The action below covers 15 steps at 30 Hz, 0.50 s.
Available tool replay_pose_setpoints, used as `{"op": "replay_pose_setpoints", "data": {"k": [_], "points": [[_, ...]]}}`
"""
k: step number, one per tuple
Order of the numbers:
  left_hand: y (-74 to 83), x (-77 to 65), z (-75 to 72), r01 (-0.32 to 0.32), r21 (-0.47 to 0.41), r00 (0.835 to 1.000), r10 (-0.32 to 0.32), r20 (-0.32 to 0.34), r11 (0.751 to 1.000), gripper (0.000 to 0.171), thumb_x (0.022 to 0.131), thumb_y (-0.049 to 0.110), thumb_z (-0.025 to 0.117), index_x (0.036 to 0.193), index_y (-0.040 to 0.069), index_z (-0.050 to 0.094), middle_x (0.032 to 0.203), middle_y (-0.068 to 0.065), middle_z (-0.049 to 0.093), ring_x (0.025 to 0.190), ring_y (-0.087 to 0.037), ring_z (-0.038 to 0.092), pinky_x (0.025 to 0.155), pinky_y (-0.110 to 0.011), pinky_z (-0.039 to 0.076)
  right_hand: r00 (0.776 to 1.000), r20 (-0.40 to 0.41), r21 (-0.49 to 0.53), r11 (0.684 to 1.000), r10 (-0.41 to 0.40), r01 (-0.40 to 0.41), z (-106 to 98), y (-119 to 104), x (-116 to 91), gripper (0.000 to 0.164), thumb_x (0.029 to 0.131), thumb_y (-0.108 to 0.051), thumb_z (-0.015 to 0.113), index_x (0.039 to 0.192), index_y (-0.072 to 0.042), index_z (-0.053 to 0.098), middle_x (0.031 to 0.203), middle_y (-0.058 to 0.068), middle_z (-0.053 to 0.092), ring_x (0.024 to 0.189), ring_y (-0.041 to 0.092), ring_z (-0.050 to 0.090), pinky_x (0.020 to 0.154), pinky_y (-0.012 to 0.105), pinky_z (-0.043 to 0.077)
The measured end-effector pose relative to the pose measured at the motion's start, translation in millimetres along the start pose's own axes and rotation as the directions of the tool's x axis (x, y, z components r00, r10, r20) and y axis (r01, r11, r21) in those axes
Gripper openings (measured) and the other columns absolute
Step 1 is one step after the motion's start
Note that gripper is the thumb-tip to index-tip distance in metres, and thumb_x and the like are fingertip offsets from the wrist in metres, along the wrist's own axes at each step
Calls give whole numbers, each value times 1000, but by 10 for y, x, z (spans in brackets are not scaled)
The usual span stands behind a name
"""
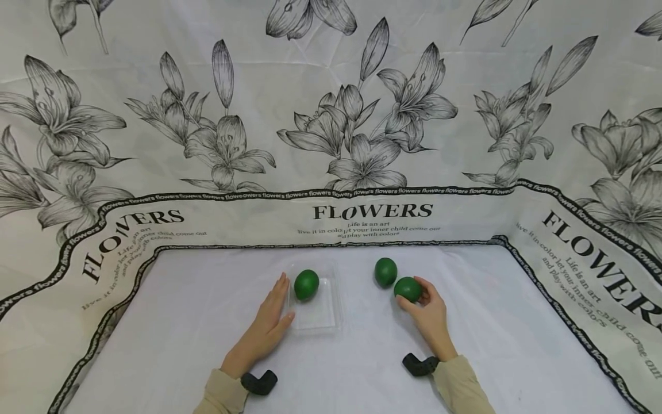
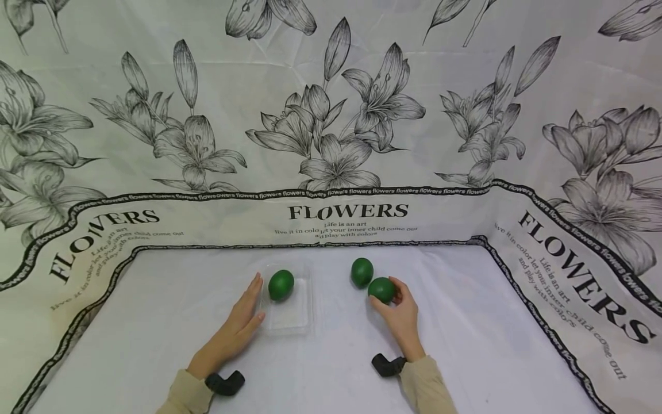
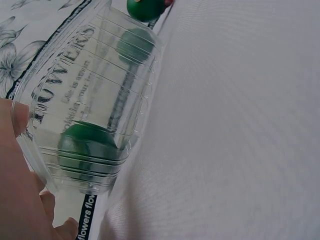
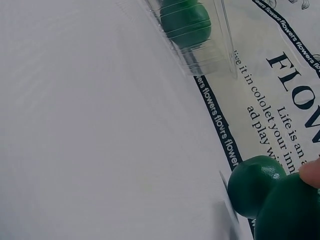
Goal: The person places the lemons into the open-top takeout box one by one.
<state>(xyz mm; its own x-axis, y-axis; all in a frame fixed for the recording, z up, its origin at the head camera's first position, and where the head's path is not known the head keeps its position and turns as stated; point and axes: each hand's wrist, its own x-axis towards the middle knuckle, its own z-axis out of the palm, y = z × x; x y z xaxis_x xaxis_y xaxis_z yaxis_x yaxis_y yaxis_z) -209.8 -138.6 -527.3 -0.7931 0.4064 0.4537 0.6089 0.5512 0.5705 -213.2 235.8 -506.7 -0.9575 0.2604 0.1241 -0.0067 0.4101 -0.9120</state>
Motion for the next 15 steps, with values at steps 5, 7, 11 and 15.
{"op": "replay_pose_setpoints", "data": {"k": [5, 7, 11, 15], "points": [[16, 4, -3, 10, 11, 1000, -10, 20, 1000, 66, 99, 27, 44, 151, 4, 10, 157, -12, 5, 141, -39, 12, 111, -55, 14, 1000, -1, 11, 1000, -9, 9, -32, -87, -4, 71, 77, -29, 78, 137, -11, 44, 122, 9, 52, 104, 20, 50, 90, 34, 40], [20, 3, 0, 16, 16, 1000, -16, 24, 1000, 66, 99, 27, 44, 151, 4, 10, 157, -12, 4, 141, -39, 12, 110, -55, 14, 1000, 1, 19, 1000, -16, 16, -42, -133, 4, 71, 77, -29, 78, 137, -11, 44, 122, 9, 52, 105, 21, 51, 91, 37, 40], [18, 2, 3, 12, 10, 1000, -12, 16, 1000, 67, 98, 27, 45, 151, 4, 10, 157, -12, 5, 141, -40, 13, 110, -55, 15, 999, 2, 32, 999, -40, 40, -52, -247, 17, 70, 78, -27, 77, 137, -9, 44, 123, 12, 53, 108, 24, 53, 93, 39, 41], [9, -1, 4, 5, 2, 1000, -5, 2, 1000, 67, 98, 25, 45, 150, 2, 11, 157, -13, 6, 140, -40, 14, 110, -57, 15, 998, 12, 79, 995, -59, 58, -45, -364, 29, 70, 78, -25, 77, 137, -7, 44, 125, 15, 53, 111, 27, 53, 97, 42, 40]]}}
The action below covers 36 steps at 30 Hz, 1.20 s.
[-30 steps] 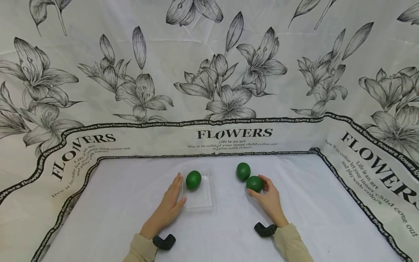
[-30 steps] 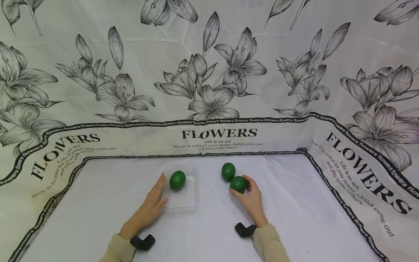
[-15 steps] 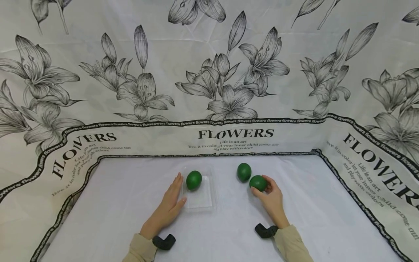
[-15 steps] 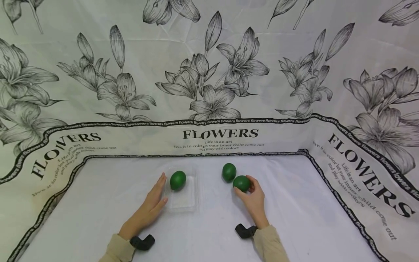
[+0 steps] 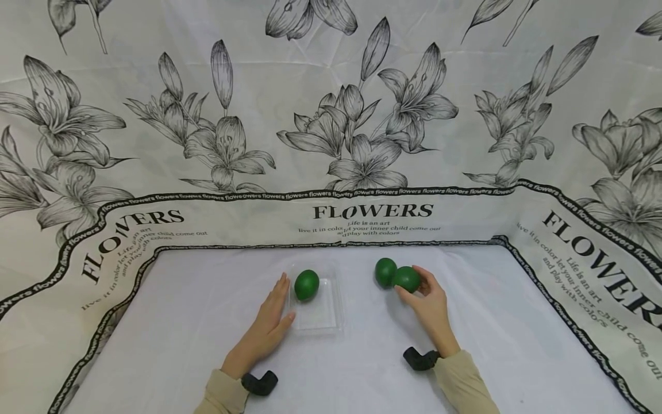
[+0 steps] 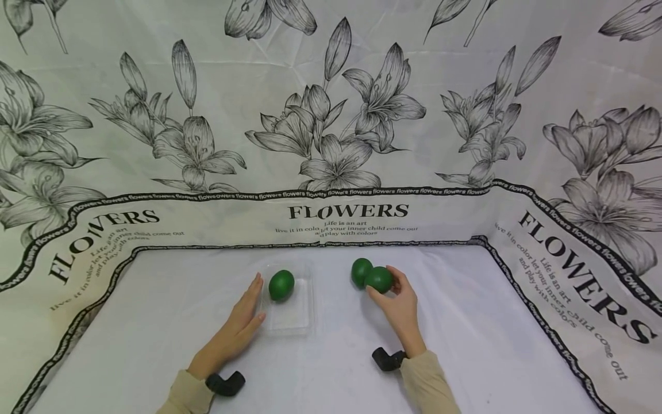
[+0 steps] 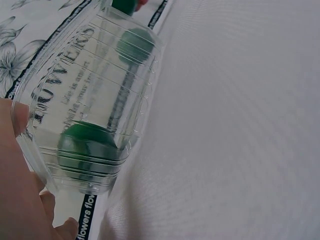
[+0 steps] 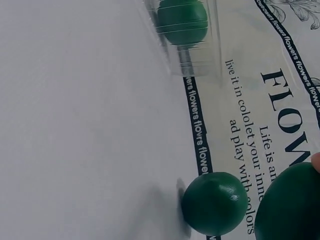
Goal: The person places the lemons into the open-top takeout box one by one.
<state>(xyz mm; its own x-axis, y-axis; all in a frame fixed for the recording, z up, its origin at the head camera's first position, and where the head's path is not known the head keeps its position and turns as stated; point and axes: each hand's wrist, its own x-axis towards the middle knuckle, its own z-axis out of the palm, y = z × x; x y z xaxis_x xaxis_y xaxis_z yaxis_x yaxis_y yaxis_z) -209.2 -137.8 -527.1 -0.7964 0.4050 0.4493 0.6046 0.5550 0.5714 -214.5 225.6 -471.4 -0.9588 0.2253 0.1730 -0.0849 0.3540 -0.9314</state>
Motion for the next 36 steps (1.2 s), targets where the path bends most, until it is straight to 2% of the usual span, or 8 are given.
{"op": "replay_pose_setpoints", "data": {"k": [4, 10, 16, 21, 29, 33, 36], "points": [[-1, 4, -2, -3, -2, 1000, 3, -2, 1000, 66, 98, 24, 45, 150, 1, 12, 157, -14, 6, 140, -40, 13, 109, -58, 16, 1000, -4, 33, 999, -12, 12, 35, -108, 29, 69, 78, -23, 78, 136, -7, 45, 126, 14, 54, 110, 26, 53, 96, 43, 41], [5, 1, -8, -1, -4, 1000, 1, 0, 1000, 66, 98, 25, 45, 150, 1, 12, 157, -14, 6, 141, -40, 13, 110, -57, 15, 1000, 8, 81, 996, -25, 24, 147, -271, 60, 65, 77, -17, 78, 134, -8, 48, 124, 13, 55, 107, 22, 53, 92, 36, 43], [-7, 1, -2, -12, -2, 1000, 12, -3, 1000, 66, 98, 24, 46, 150, 1, 12, 157, -14, 6, 141, -39, 13, 110, -56, 16, 998, 50, 162, 986, -44, 36, 305, -423, 72, 63, 77, -10, 77, 132, -7, 49, 125, 15, 54, 111, 24, 52, 97, 39, 39], [-7, 1, -1, 0, 1, 1000, 0, 7, 1000, 66, 98, 26, 45, 150, 3, 11, 157, -13, 5, 141, -38, 12, 110, -57, 16, 995, 71, 190, 980, -76, 62, 458, -520, 66, 63, 76, -9, 78, 132, -9, 49, 125, 13, 55, 111, 24, 54, 97, 39, 41], [-14, -1, 5, -5, 5, 1000, 5, -2, 1000, 66, 98, 26, 45, 150, 2, 12, 157, -14, 7, 141, -38, 13, 108, -58, 16, 986, 118, 223, 970, -122, 94, 712, -635, 36, 65, 73, -8, 80, 131, -12, 52, 122, 12, 57, 107, 26, 55, 96, 45, 40], [-16, 2, 14, -5, 6, 1000, 5, 0, 1000, 66, 98, 27, 44, 150, 3, 11, 157, -14, 6, 141, -39, 13, 108, -58, 16, 976, 172, 228, 969, -135, 94, 799, -693, 17, 65, 73, -8, 80, 131, -13, 52, 124, 11, 57, 108, 25, 55, 97, 40, 40], [-37, 7, 23, -4, 24, 1000, 4, 8, 1000, 66, 99, 27, 43, 150, 3, 9, 157, -13, 5, 141, -39, 12, 109, -58, 15, 957, 233, 229, 966, -172, 118, 836, -772, -25, 65, 73, -6, 79, 132, -10, 51, 126, 12, 56, 112, 26, 53, 98, 41, 39]]}}
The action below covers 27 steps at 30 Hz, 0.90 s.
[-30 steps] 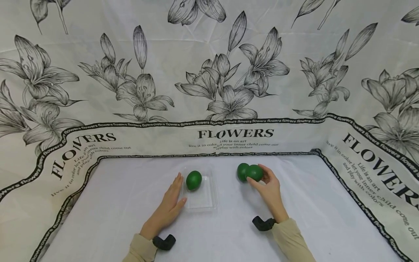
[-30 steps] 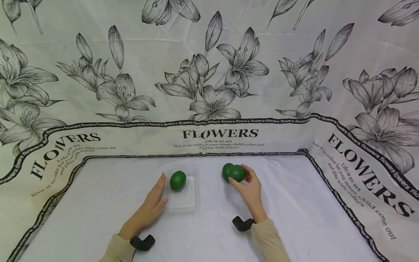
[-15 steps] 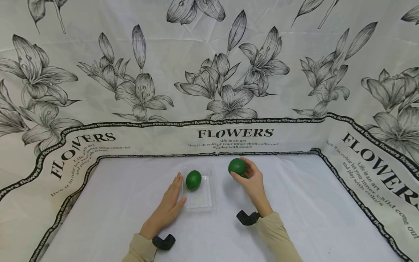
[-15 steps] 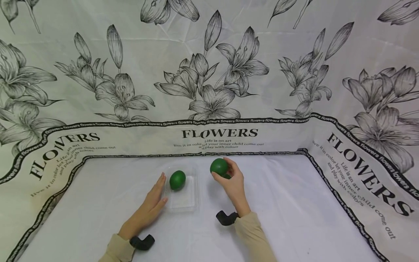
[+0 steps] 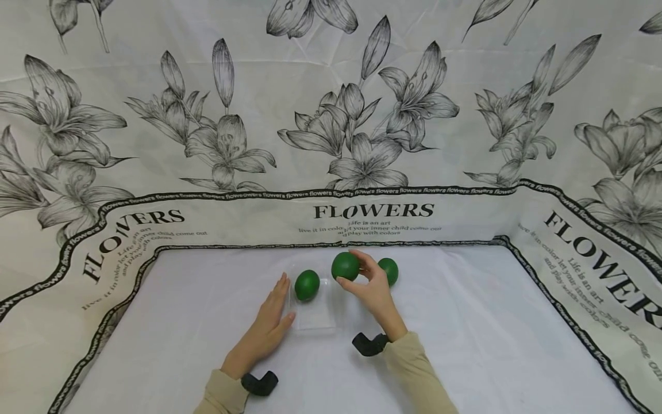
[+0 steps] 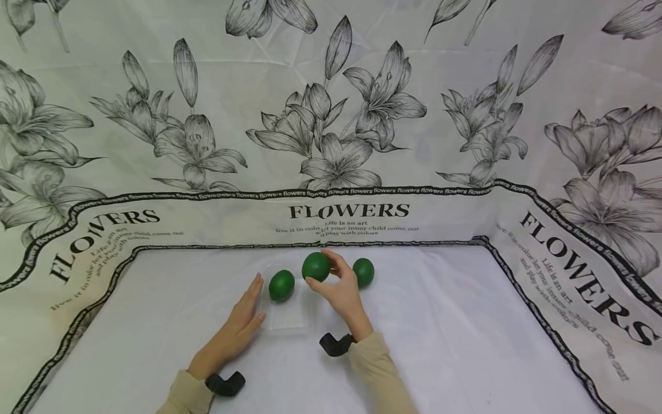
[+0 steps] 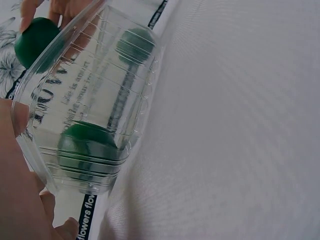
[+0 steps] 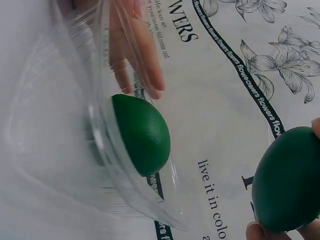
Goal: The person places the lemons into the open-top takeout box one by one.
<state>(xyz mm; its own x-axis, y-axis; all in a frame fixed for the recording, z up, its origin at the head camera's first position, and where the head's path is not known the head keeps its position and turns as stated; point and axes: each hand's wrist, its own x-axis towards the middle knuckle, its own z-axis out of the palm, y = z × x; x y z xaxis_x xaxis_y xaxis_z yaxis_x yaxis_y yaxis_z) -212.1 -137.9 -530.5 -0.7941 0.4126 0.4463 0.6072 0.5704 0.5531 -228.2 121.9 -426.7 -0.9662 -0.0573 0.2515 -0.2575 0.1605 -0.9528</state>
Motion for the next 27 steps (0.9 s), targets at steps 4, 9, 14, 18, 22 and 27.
{"op": "replay_pose_setpoints", "data": {"k": [4, 9, 14, 18, 22, 27], "points": [[11, -20, 31, 2, 16, 1000, -2, 4, 1000, 66, 99, 28, 42, 151, 4, 8, 157, -13, 5, 140, -40, 13, 108, -58, 15, 994, 86, -33, 997, -62, 65, 46, -69, -95, 64, 73, -4, 78, 131, -3, 51, 128, 16, 55, 115, 30, 50, 99, 47, 37], [57, -45, 30, 37, 8, 999, -37, 11, 999, 67, 99, 30, 42, 151, 6, 8, 158, -8, 3, 142, -36, 10, 110, -57, 14, 983, 152, -124, 985, -100, 119, 99, -11, -155, 64, 72, -6, 80, 130, -3, 52, 128, 16, 55, 116, 32, 48, 100, 54, 35], [52, -52, 37, 25, 9, 1000, -25, 7, 1000, 67, 98, 28, 43, 151, 4, 9, 158, -12, 4, 142, -37, 10, 109, -58, 16, 982, 152, -227, 963, -112, 145, 156, 342, -98, 69, 68, -20, 85, 130, -18, 55, 126, 2, 54, 118, 20, 44, 99, 49, 37], [50, -47, 34, 12, 4, 1000, -12, 7, 1000, 66, 98, 26, 43, 150, 3, 9, 157, -12, 4, 141, -39, 10, 109, -59, 16, 976, 150, -281, 940, -159, 196, 184, 496, -86, 70, 65, -24, 86, 128, -19, 57, 125, 0, 52, 118, 19, 43, 97, 50, 37], [55, -48, 36, 15, 4, 1000, -15, 6, 1000, 67, 98, 27, 42, 151, 6, 7, 158, -11, 3, 142, -37, 10, 109, -58, 16, 967, 166, -317, 918, -194, 238, 201, 543, -85, 70, 62, -22, 87, 127, -16, 58, 123, 0, 54, 119, 21, 43, 97, 52, 37], [53, -49, 40, 3, 1, 1000, -3, -8, 1000, 67, 98, 26, 44, 151, 6, 8, 157, -13, 5, 142, -36, 11, 108, -59, 17, 957, 205, -366, 891, -205, 270, 230, 595, -77, 72, 61, -21, 87, 127, -17, 58, 124, 0, 56, 123, 22, 39, 98, 53, 32]]}}
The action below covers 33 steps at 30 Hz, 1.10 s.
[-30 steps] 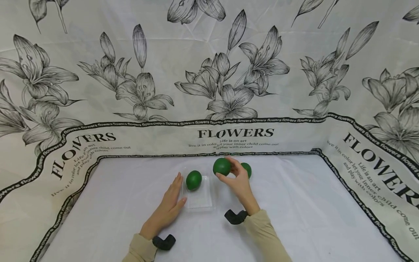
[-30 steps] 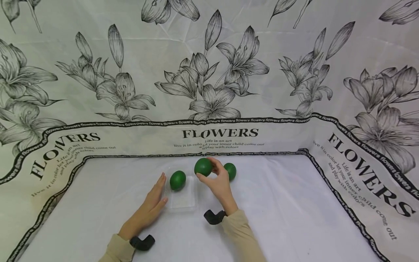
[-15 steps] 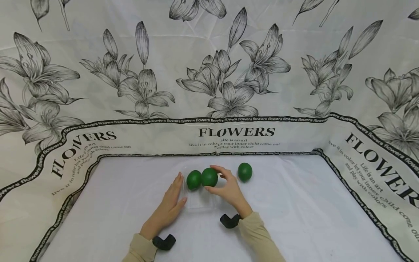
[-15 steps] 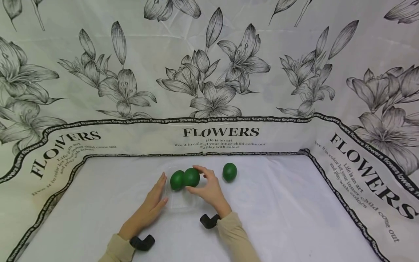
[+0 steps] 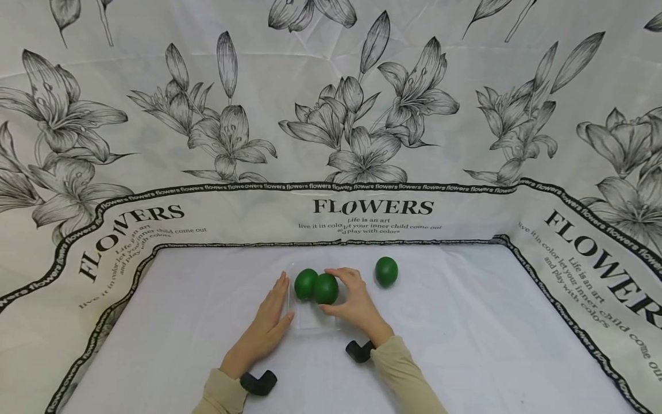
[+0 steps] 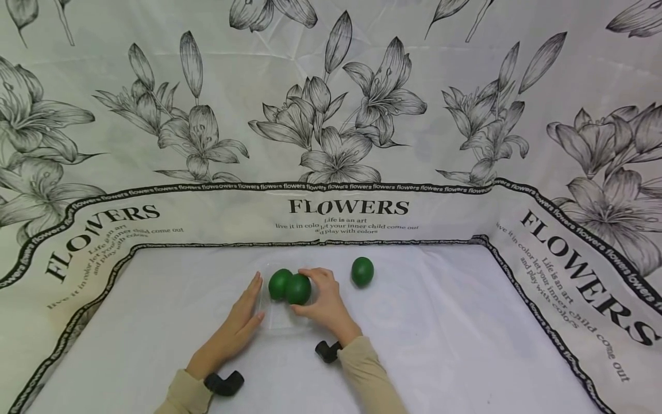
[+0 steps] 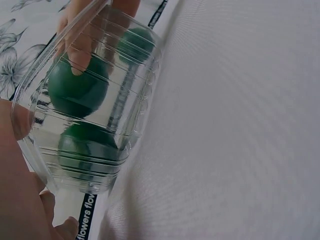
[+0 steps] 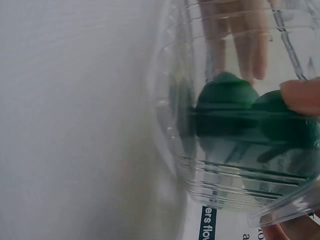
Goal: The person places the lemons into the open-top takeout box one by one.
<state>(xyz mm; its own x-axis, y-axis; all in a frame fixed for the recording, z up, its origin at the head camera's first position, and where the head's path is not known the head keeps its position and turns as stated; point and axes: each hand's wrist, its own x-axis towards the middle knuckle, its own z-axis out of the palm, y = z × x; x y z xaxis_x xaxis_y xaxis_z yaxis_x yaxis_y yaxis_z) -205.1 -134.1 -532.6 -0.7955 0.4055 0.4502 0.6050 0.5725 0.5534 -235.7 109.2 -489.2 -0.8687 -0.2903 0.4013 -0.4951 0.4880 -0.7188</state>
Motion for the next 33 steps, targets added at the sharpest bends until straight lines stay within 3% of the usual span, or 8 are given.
{"op": "replay_pose_setpoints", "data": {"k": [7, 16, 23, 33], "points": [[2, 5, -1, -9, -7, 1000, 9, 1, 1000, 66, 98, 24, 45, 150, 2, 10, 157, -12, 5, 142, -36, 11, 109, -57, 16, 999, 29, -113, 993, -33, 36, 45, 26, -10, 74, 61, -22, 87, 128, -15, 56, 125, 4, 57, 128, 25, 35, 96, 51, 29], [-26, 2, -6, -26, 17, 1000, 26, -9, 1000, 66, 97, 23, 45, 149, -1, 12, 156, -17, 8, 141, -36, 13, 107, -58, 19, 996, 85, -229, 973, -4, 24, 54, -29, -10, 74, 65, -22, 83, 131, -12, 53, 134, 2, 52, 136, 29, 25, 99, 55, 26], [-30, 4, -8, -4, 6, 1000, 3, 9, 1000, 67, 97, 26, 44, 150, 3, 10, 157, -13, 6, 142, -34, 10, 109, -56, 17, 993, 116, -300, 954, 25, 11, 67, -35, -20, 75, 66, -25, 80, 133, -10, 51, 139, 4, 47, 135, 33, 26, 98, 58, 27], [-12, -4, -18, 2, 1, 1000, -2, 13, 1000, 67, 98, 26, 44, 150, 3, 10, 157, -15, 7, 143, -32, 10, 110, -55, 16, 992, 123, -166, 986, 7, 13, 82, -2, -34, 74, 67, -24, 83, 133, -8, 51, 141, 4, 44, 130, 30, 31, 94, 56, 31]]}}
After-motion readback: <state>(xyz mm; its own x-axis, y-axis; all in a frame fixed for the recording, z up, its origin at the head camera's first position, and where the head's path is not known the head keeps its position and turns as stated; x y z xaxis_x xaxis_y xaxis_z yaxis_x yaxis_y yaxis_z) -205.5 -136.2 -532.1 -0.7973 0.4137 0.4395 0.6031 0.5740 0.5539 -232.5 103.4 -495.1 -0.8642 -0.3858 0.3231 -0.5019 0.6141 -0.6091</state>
